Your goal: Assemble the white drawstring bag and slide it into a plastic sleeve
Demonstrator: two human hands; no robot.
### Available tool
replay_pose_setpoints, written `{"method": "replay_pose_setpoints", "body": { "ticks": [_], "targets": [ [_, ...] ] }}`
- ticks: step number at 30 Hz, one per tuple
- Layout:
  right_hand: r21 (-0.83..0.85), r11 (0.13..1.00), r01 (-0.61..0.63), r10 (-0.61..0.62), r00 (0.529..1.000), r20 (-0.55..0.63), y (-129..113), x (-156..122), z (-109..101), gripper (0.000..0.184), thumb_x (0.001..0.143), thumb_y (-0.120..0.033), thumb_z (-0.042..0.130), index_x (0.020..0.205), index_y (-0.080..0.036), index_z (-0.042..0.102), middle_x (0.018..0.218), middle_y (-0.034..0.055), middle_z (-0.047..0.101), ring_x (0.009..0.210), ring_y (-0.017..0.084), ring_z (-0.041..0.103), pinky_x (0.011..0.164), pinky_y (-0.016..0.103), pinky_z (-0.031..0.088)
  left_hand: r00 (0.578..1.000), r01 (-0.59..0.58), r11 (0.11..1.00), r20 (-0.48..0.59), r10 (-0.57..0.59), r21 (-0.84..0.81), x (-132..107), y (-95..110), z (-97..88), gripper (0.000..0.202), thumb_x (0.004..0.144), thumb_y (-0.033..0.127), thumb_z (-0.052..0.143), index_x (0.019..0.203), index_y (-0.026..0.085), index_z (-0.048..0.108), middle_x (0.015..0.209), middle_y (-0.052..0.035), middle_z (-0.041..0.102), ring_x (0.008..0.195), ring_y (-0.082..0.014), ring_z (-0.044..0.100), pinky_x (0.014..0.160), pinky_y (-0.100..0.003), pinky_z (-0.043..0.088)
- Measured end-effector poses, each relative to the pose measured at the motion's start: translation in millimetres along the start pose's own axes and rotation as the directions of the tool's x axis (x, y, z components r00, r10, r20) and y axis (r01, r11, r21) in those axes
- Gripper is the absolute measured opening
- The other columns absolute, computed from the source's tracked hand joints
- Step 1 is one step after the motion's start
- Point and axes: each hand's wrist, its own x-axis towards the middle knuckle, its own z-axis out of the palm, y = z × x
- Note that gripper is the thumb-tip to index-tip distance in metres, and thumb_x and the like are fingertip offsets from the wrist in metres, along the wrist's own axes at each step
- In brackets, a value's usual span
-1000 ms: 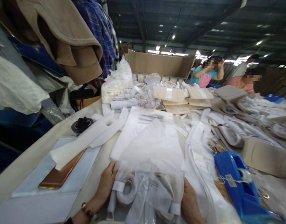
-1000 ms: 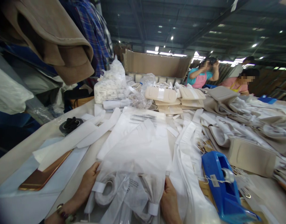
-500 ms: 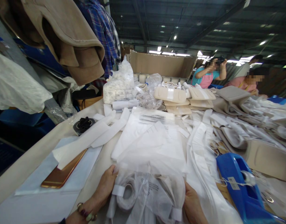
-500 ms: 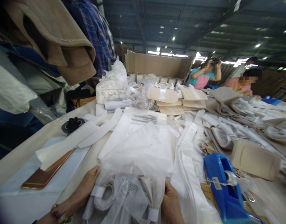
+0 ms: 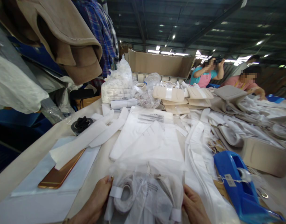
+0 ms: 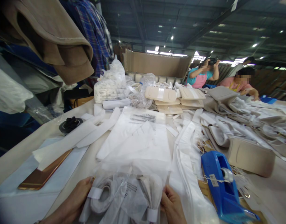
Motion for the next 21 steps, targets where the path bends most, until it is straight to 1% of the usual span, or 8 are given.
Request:
{"method": "replay_pose_setpoints", "body": {
  "ticks": [2, 5, 7, 11, 14, 17, 19, 21],
  "targets": [
    [-0.014, 0.999, -0.034, 0.034, 0.999, -0.034, -3, -3, 1, 0.045, 0.065, -0.063, 0.063, 0.063, -0.018, 0.057, 0.052, -0.0046, 0.052, 0.051, 0.01, 0.046, 0.05, 0.019, 0.039, 0.999, -0.044, 0.996, 0.036, 0.041, 0.08, -4, 0, -4.2, 0.037, 0.065, 0.056, 0.052, 0.074, 0.02, 0.052, 0.063, -0.0025, 0.062, 0.072, -0.0243, 0.06, 0.061, -0.03, 0.047],
    [-0.048, 0.998, -0.033, 0.029, 0.996, -0.084, -12, -9, 3, 0.053, 0.06, -0.072, 0.062, 0.063, -0.019, 0.057, 0.054, -0.0037, 0.052, 0.054, 0.011, 0.047, 0.054, 0.019, 0.043, 0.991, -0.124, 0.952, -0.012, 0.132, 0.278, -8, 1, -10.0, 0.044, 0.062, 0.064, 0.044, 0.069, 0.021, 0.051, 0.067, -0.0051, 0.064, 0.075, -0.0259, 0.06, 0.071, -0.033, 0.047],
    [-0.076, 0.996, -0.042, 0.036, 0.997, -0.074, -18, -12, 3, 0.056, 0.058, -0.075, 0.061, 0.068, -0.02, 0.06, 0.061, -0.0014, 0.058, 0.059, 0.014, 0.051, 0.058, 0.022, 0.047, 0.984, -0.144, 0.921, -0.043, 0.171, 0.362, -9, 3, -11.7, 0.046, 0.061, 0.067, 0.039, 0.064, 0.022, 0.049, 0.067, -0.0057, 0.064, 0.076, -0.0264, 0.06, 0.074, -0.033, 0.046],
    [-0.138, 0.99, -0.016, 0.011, 0.999, -0.043, -20, -10, 1, 0.067, 0.06, -0.081, 0.052, 0.082, -0.019, 0.064, 0.079, 0.0046, 0.067, 0.07, 0.021, 0.06, 0.063, 0.027, 0.051, 0.98, -0.158, 0.917, -0.055, 0.191, 0.366, -10, 9, -9.3, 0.049, 0.066, 0.068, 0.032, 0.062, 0.022, 0.05, 0.069, -0.0057, 0.065, 0.081, -0.0277, 0.06, 0.074, -0.03, 0.045],
    [-0.212, 0.977, 0.022, -0.029, 0.999, -0.027, -17, -6, -1, 0.072, 0.066, -0.082, 0.043, 0.087, -0.017, 0.065, 0.082, 0.0068, 0.069, 0.07, 0.021, 0.061, 0.062, 0.028, 0.052, 0.98, -0.164, 0.912, -0.042, 0.194, 0.375, -10, 12, -5.8, 0.05, 0.07, 0.069, 0.03, 0.06, 0.022, 0.046, 0.068, -0.0051, 0.063, 0.08, -0.0271, 0.058, 0.072, -0.029, 0.043],
    [-0.321, 0.941, 0.109, -0.131, 0.99, -0.049, -16, -3, -3, 0.07, 0.071, -0.08, 0.041, 0.083, -0.017, 0.067, 0.078, 0.0071, 0.069, 0.068, 0.021, 0.061, 0.06, 0.026, 0.051, 0.981, -0.171, 0.886, -0.012, 0.195, 0.432, -11, 14, -3.1, 0.05, 0.071, 0.07, 0.028, 0.056, 0.023, 0.037, 0.061, -0.0043, 0.056, 0.07, -0.0248, 0.054, 0.064, -0.03, 0.04],
    [-0.396, 0.898, 0.193, -0.248, 0.965, -0.091, -15, -3, -3, 0.066, 0.071, -0.079, 0.043, 0.078, -0.019, 0.067, 0.073, 0.007, 0.069, 0.067, 0.021, 0.06, 0.06, 0.026, 0.05, 0.977, -0.198, 0.861, 0.018, 0.214, 0.469, -11, 15, -2.2, 0.051, 0.071, 0.071, 0.025, 0.055, 0.024, 0.033, 0.057, -0.0035, 0.051, 0.065, -0.0228, 0.05, 0.061, -0.03, 0.037],
    [-0.448, 0.862, 0.237, -0.329, 0.934, -0.139, -13, -4, -4, 0.064, 0.072, -0.079, 0.042, 0.075, -0.02, 0.067, 0.068, 0.0069, 0.068, 0.065, 0.021, 0.059, 0.058, 0.026, 0.05, 0.973, -0.219, 0.839, 0.046, 0.227, 0.499, -10, 16, -2.3, 0.051, 0.071, 0.072, 0.023, 0.054, 0.024, 0.032, 0.055, -0.0033, 0.048, 0.062, -0.0215, 0.048, 0.06, -0.03, 0.036]
  ]
}}
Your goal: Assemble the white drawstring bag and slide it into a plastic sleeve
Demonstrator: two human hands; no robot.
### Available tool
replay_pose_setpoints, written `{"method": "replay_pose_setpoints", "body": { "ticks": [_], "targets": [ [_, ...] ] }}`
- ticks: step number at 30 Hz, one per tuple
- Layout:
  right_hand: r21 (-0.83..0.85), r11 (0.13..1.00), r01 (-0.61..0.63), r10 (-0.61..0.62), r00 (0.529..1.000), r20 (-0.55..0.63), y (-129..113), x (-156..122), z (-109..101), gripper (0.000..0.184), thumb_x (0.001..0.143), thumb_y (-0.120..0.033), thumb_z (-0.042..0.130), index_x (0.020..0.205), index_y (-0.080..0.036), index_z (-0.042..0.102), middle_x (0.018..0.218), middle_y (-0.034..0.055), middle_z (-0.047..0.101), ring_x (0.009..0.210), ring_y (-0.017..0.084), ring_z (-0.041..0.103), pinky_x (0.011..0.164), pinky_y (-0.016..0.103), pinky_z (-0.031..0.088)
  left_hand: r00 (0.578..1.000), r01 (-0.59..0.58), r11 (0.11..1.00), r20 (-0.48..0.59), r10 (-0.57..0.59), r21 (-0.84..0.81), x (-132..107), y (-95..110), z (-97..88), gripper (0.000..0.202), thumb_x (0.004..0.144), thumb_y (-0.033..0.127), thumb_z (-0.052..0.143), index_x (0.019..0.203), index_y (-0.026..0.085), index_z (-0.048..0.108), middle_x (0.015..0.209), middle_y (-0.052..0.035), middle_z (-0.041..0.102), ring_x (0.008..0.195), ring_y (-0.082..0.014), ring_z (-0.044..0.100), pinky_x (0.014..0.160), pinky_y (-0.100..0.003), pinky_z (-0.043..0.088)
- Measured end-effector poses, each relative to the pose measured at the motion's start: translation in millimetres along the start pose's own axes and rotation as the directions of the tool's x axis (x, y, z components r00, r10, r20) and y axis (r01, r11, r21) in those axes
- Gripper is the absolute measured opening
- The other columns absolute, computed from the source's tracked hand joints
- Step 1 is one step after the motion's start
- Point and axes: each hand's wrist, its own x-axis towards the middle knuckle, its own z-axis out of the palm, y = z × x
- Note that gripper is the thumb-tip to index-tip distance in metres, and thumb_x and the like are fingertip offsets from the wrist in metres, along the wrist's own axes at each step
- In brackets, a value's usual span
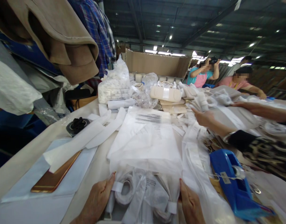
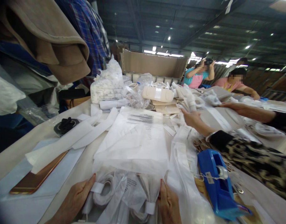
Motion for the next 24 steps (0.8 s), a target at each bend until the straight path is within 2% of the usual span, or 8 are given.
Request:
{"method": "replay_pose_setpoints", "body": {
  "ticks": [6, 9, 12, 13, 15, 18, 22, 24],
  "targets": [
    [-0.092, 0.993, 0.068, -0.076, 0.994, -0.085, 1, -12, 3, 0.062, 0.084, -0.07, 0.031, 0.066, -0.021, 0.063, 0.062, 0.0076, 0.066, 0.062, 0.02, 0.06, 0.06, 0.026, 0.05, 0.995, -0.067, 0.996, 0.071, 0.063, 0.059, 3, -6, -2.1, 0.058, 0.076, 0.07, 0.02, 0.053, 0.022, 0.043, 0.058, -0.0053, 0.055, 0.062, -0.021, 0.052, 0.06, -0.029, 0.038],
    [-0.14, 0.974, 0.18, -0.184, 0.983, -0.014, 5, -14, 0, 0.06, 0.086, -0.066, 0.03, 0.063, -0.022, 0.063, 0.062, 0.0075, 0.066, 0.06, 0.019, 0.062, 0.058, 0.024, 0.051, 0.992, -0.113, 0.994, 0.06, 0.113, 0.002, 2, -16, -0.2, 0.057, 0.079, 0.068, 0.025, 0.053, 0.022, 0.045, 0.056, -0.0036, 0.056, 0.059, -0.0196, 0.053, 0.057, -0.027, 0.041],
    [-0.203, 0.913, 0.353, -0.348, 0.935, 0.061, 18, -14, -10, 0.053, 0.089, -0.059, 0.032, 0.076, -0.023, 0.068, 0.075, 0.0085, 0.072, 0.07, 0.019, 0.068, 0.064, 0.024, 0.055, 0.969, -0.247, 0.967, -0.035, 0.245, -0.058, -1, -38, 4.1, 0.051, 0.086, 0.059, 0.031, 0.059, 0.022, 0.053, 0.06, -0.0022, 0.061, 0.061, -0.0182, 0.058, 0.063, -0.023, 0.046],
    [-0.235, 0.885, 0.402, -0.396, 0.915, 0.077, 24, -13, -14, 0.049, 0.091, -0.055, 0.034, 0.083, -0.023, 0.07, 0.083, 0.0091, 0.073, 0.076, 0.02, 0.069, 0.068, 0.024, 0.055, 0.945, -0.319, 0.947, -0.088, 0.315, -0.044, -2, -48, 5.3, 0.049, 0.088, 0.056, 0.031, 0.064, 0.022, 0.057, 0.064, -0.0025, 0.064, 0.064, -0.018, 0.061, 0.066, -0.022, 0.047],
    [-0.297, 0.814, 0.499, -0.48, 0.866, 0.137, 36, -12, -23, 0.041, 0.092, -0.047, 0.038, 0.094, -0.022, 0.071, 0.096, 0.0106, 0.073, 0.086, 0.021, 0.07, 0.076, 0.026, 0.056, 0.867, -0.454, 0.889, -0.2, 0.456, 0.061, 0, -67, 5.7, 0.044, 0.09, 0.051, 0.032, 0.077, 0.023, 0.064, 0.075, -0.0036, 0.069, 0.071, -0.0176, 0.065, 0.07, -0.02, 0.049],
    [-0.373, 0.694, 0.615, -0.559, 0.788, 0.259, 51, -12, -31, 0.036, 0.094, -0.035, 0.039, 0.1, -0.019, 0.071, 0.1, 0.0119, 0.072, 0.091, 0.022, 0.069, 0.078, 0.026, 0.057, 0.754, -0.533, 0.802, -0.28, 0.595, 0.27, 6, -80, 0.7, 0.038, 0.091, 0.044, 0.033, 0.083, 0.024, 0.065, 0.077, -0.0018, 0.07, 0.07, -0.0153, 0.067, 0.063, -0.018, 0.05],
    [-0.445, 0.522, 0.728, -0.689, 0.667, 0.283, 58, -15, -27, 0.031, 0.092, -0.022, 0.041, 0.1, -0.016, 0.071, 0.095, 0.0135, 0.073, 0.088, 0.023, 0.07, 0.078, 0.029, 0.058, 0.675, -0.506, 0.746, -0.34, 0.655, 0.434, 14, -58, -9.2, 0.026, 0.087, 0.036, 0.04, 0.078, 0.023, 0.06, 0.07, 0.0005, 0.067, 0.06, -0.0147, 0.066, 0.053, -0.019, 0.05],
    [-0.476, 0.467, 0.745, -0.733, 0.627, 0.262, 58, -16, -26, 0.03, 0.091, -0.018, 0.043, 0.097, -0.017, 0.072, 0.093, 0.013, 0.073, 0.088, 0.024, 0.07, 0.077, 0.03, 0.058, 0.624, -0.501, 0.733, -0.395, 0.674, 0.46, 15, -42, -12.2, 0.018, 0.084, 0.031, 0.043, 0.08, 0.022, 0.058, 0.068, 0.0009, 0.066, 0.056, -0.014, 0.064, 0.051, -0.019, 0.049]
  ]
}}
